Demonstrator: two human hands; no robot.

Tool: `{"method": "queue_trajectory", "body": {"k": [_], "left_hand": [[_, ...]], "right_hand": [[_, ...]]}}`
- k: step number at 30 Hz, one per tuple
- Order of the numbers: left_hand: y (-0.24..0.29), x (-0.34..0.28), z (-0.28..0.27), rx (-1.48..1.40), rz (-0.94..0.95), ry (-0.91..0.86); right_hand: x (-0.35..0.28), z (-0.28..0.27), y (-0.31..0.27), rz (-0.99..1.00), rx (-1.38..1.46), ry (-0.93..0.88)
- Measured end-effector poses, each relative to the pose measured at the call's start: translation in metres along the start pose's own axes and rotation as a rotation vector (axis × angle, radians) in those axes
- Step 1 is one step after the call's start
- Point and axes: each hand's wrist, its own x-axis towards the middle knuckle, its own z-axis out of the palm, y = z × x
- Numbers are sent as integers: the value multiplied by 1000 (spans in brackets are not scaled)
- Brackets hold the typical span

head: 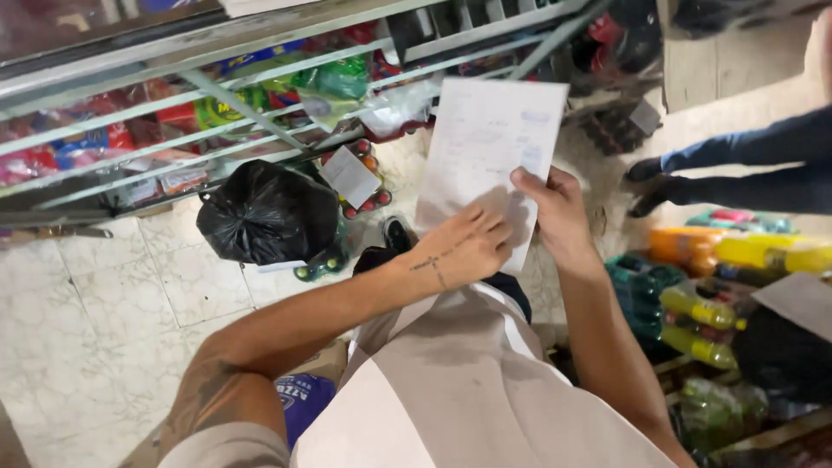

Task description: The person is organizing small retail items, checking them against an inventory list, and placing them into a bag.

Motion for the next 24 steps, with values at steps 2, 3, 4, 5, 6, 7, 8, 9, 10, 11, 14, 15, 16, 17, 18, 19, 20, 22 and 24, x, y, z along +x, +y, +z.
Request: {"method": "queue_trajectory", "body": {"k": [2, 3, 4, 5, 6, 7, 8, 9, 10, 11, 14, 15, 16, 17, 18, 19, 20, 22, 24], "left_hand": [[8, -5, 3, -69, 27, -56], [1, -7, 0, -81, 40, -62], [-7, -8, -3, -240, -28, -138], [-13, -8, -6, -397, -101, -216], [-23, -9, -9, -407, -92, -223], [-33, -8, -10, -388, -240, -169], [-45, -7, -11, -367, -389, -116], [-51, -3, -12, -380, -383, -119], [-57, 2, -13, -468, -603, -50], [-64, 5, -15, -546, -833, 23], [-66, 5, 6, -1024, -1103, 8], [-69, 4, 14, -1022, -1116, 13], [-72, 2, 22, -1036, -1146, -30], [-75, 1, 30, -1047, -1180, -68], [-78, 9, 32, -1043, -1196, -58], [-81, 17, 33, -1042, -1210, -38], [-83, 26, 33, -1040, -1223, -18], [-89, 33, 40, -1007, -1250, 16], [-94, 41, 47, -982, -1275, 54]], "right_hand": [[-26, 28, -63, -37, 54, 10], [-24, 21, -61, -35, 61, 27], [-22, 15, -60, -56, 73, 21], [-21, 7, -59, -76, 82, 11], [-21, 1, -60, -73, 86, 25], [-20, -6, -62, -81, 113, 11], [-19, -12, -63, -90, 140, -2], [-17, -18, -67, -88, 137, 11], [-15, -22, -70, -67, 203, 14], [-10, -25, -73, -43, 270, 7], [-9, -15, -103, -19, 192, 55], [0, -21, -98, -10, 189, 46], [10, -27, -92, 2, 154, 29], [22, -34, -87, 16, 118, 5], [32, -35, -91, 26, 113, -10], [43, -36, -95, 17, 101, -26], [54, -38, -101, 8, 89, -42], [83, -46, -105, 46, 97, -96], [110, -56, -111, 84, 94, -146]]}}
